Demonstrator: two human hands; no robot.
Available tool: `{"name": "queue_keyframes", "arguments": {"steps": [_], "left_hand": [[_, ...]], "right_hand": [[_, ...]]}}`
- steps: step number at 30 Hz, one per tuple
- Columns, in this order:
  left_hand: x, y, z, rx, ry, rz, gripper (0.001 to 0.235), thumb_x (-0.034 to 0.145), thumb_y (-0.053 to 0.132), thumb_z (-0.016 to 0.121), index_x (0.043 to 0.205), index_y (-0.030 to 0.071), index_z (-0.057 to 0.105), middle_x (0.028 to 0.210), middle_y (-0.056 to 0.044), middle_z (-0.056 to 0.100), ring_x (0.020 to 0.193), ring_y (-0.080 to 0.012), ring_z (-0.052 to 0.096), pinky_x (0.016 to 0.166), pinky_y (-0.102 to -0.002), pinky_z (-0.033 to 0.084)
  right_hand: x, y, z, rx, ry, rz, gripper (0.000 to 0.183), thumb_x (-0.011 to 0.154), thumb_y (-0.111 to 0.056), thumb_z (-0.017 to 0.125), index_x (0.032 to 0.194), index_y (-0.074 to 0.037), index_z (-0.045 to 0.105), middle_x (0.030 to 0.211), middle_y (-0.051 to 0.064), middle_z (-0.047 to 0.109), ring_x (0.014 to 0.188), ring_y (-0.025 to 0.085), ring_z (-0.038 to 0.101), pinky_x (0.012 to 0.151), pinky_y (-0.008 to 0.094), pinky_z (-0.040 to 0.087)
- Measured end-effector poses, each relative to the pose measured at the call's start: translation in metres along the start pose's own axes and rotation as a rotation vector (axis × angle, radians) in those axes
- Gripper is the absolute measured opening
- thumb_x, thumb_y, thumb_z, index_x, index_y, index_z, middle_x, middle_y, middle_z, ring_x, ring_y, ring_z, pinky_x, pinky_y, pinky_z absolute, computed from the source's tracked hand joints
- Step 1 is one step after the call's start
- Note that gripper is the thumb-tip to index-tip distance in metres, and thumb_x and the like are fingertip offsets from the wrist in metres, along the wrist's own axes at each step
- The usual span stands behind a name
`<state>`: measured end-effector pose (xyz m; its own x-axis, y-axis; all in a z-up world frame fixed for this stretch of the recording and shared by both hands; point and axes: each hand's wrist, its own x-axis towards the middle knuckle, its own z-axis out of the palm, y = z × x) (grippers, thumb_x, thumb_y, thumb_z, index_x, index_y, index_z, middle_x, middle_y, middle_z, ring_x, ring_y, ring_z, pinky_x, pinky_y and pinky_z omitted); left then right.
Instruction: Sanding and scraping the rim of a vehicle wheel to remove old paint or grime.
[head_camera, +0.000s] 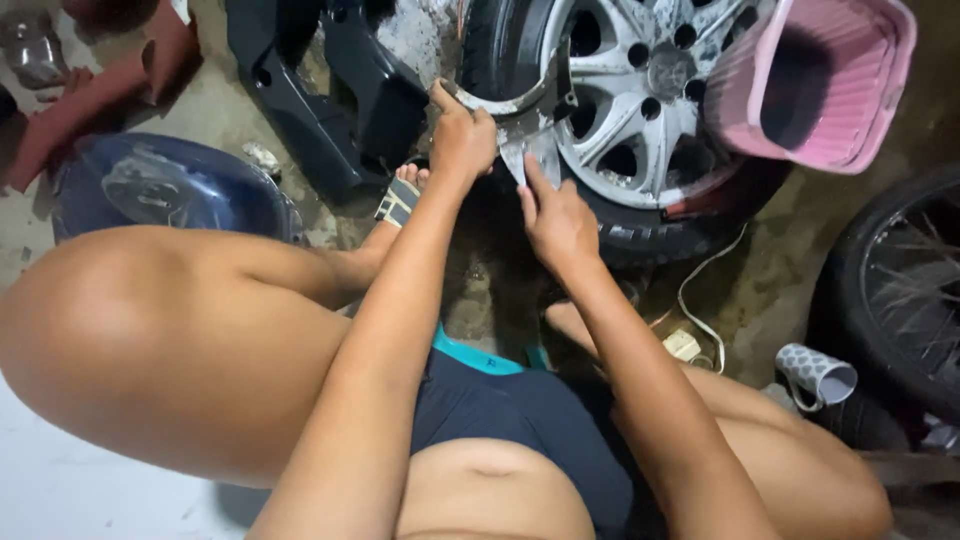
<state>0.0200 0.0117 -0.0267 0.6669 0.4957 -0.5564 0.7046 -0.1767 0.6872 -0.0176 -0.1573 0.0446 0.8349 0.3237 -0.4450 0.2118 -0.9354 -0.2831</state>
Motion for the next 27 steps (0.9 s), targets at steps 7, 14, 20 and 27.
{"name": "queue_keyframes", "arguments": {"steps": [7,14,20,27], "left_hand": [[-0.004,0.001,-0.001,-0.030,-0.024,0.001,0.069,0.092,0.024,0.039,0.152,0.005,0.013,0.110,-0.030,0.072,0.093,-0.0474,0.071,0.091,-0.056,0.049],[-0.009,0.004,-0.005,-0.019,-0.015,0.008,0.068,0.092,0.023,0.038,0.152,0.002,0.013,0.104,-0.030,0.071,0.086,-0.0457,0.070,0.093,-0.054,0.048],[-0.018,0.017,-0.018,-0.016,-0.072,-0.014,0.069,0.094,0.023,0.036,0.154,0.002,0.009,0.100,-0.026,0.074,0.071,-0.0384,0.074,0.087,-0.051,0.054],[-0.023,0.021,-0.022,-0.033,-0.086,-0.012,0.067,0.094,0.022,0.037,0.153,0.002,0.011,0.086,-0.021,0.075,0.051,-0.0316,0.072,0.075,-0.047,0.059]], "right_hand": [[0.008,0.005,0.004,-0.020,0.054,-0.016,0.051,0.106,-0.044,0.045,0.155,-0.036,0.041,0.100,0.026,0.058,0.074,0.054,0.061,0.064,0.057,0.050],[0.005,-0.004,-0.005,0.019,-0.019,0.027,0.051,0.105,-0.045,0.043,0.155,-0.037,0.041,0.095,0.024,0.056,0.077,0.054,0.060,0.067,0.059,0.048],[-0.002,0.005,-0.013,0.047,-0.025,0.014,0.050,0.105,-0.045,0.044,0.154,-0.039,0.044,0.094,0.020,0.056,0.082,0.049,0.059,0.066,0.055,0.048],[-0.006,0.005,-0.015,-0.012,-0.032,0.003,0.049,0.105,-0.046,0.044,0.154,-0.040,0.044,0.094,0.020,0.054,0.077,0.051,0.058,0.062,0.056,0.047]]}}
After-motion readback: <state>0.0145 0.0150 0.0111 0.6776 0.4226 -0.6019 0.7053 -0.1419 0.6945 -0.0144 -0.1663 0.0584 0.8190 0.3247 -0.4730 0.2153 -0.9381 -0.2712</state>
